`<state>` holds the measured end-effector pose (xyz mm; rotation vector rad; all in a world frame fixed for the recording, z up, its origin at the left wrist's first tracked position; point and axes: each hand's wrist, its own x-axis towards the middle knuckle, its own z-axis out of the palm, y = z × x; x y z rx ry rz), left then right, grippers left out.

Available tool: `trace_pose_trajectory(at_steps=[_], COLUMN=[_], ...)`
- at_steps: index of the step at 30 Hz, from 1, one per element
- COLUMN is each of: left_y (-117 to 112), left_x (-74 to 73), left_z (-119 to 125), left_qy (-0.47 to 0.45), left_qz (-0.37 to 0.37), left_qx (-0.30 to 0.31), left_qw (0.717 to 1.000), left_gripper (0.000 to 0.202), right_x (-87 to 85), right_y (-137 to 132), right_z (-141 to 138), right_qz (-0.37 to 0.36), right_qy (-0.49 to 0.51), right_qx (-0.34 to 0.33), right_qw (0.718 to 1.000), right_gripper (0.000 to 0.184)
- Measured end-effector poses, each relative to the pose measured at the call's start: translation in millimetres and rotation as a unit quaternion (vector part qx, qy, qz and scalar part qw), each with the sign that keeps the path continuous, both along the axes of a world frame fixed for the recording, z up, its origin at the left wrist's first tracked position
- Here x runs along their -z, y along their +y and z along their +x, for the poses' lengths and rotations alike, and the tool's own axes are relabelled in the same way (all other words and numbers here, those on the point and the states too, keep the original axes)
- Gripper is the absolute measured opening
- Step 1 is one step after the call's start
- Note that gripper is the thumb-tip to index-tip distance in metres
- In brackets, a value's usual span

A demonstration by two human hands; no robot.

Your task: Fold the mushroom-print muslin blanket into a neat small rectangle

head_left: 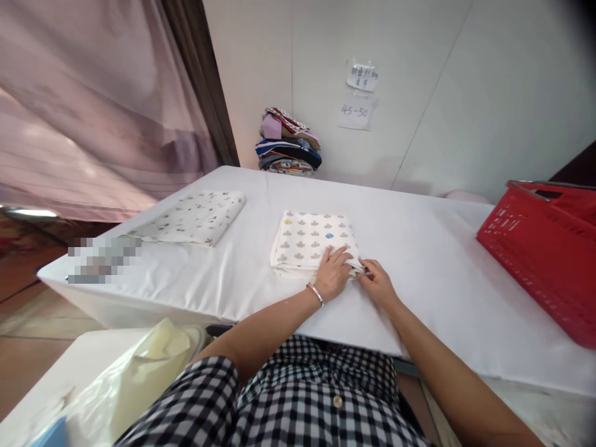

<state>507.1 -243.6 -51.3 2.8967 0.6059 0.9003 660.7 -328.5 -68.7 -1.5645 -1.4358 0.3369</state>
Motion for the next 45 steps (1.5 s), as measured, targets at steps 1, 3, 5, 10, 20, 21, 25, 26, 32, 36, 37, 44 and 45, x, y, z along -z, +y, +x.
trace_pose_trajectory(at_steps=[1, 3, 5, 10, 20, 21, 25, 26, 32, 36, 37, 44, 45], left_y=[0, -1, -2, -3, 22, 27, 40, 40, 27, 23, 24, 33, 34], left_x=[-0.4, -0.9, -0.9, 1.1, -6.8, -8.2, -13.6, -14.8, -19.2, -19.7, -19.4, -17.0, -16.7], left_z=[0, -1, -2, 0, -54, -65, -97, -99, -76, -62, -61, -75, -78], left_qy=[0.002, 0.003, 0.004, 0.016, 0.042, 0.04, 0.038, 0.038, 0.047, 0.075, 0.073, 0.045, 0.043], left_qz=[-0.002, -0.005, -0.004, 0.032, 0.047, 0.039, 0.017, 0.015, 0.037, 0.073, 0.078, 0.081, 0.079], left_qx=[0.0, -0.001, -0.001, 0.008, 0.08, 0.077, 0.054, 0.047, 0.027, 0.042, 0.036, 0.007, 0.005], left_qw=[1.0, 1.0, 1.0, 0.999, 0.995, 0.995, 0.998, 0.998, 0.998, 0.994, 0.994, 0.996, 0.996], left_gripper=[0.014, 0.014, 0.015, 0.02, 0.025, 0.024, 0.022, 0.021, 0.021, 0.026, 0.025, 0.025, 0.025], right_x=[0.3, -0.1, -1.2, -2.4, -4.7, -5.3, -6.4, -6.4, -6.0, -7.1, -7.4, -8.0, -7.7], right_y=[1, 2, 4, 5, 4, 4, 3, 3, 2, -1, -1, -2, -2], right_z=[0, -1, -2, -5, -14, -14, -15, -15, -15, -15, -15, -15, -14], right_qz=[-0.002, -0.01, -0.018, -0.024, -0.01, -0.014, -0.025, -0.025, -0.023, -0.022, -0.024, -0.03, -0.03], right_qy=[-0.004, -0.021, -0.044, -0.106, -0.131, -0.126, -0.114, -0.113, -0.118, -0.114, -0.113, -0.117, -0.116], right_qx=[0.006, 0.019, 0.027, 0.043, 0.053, 0.053, 0.054, 0.055, 0.057, 0.051, 0.05, 0.051, 0.049], right_qw=[1.0, 1.0, 0.998, 0.993, 0.99, 0.99, 0.992, 0.992, 0.991, 0.992, 0.992, 0.991, 0.992], right_gripper=[0.035, 0.036, 0.037, 0.037, 0.038, 0.038, 0.041, 0.041, 0.041, 0.043, 0.043, 0.042, 0.043])
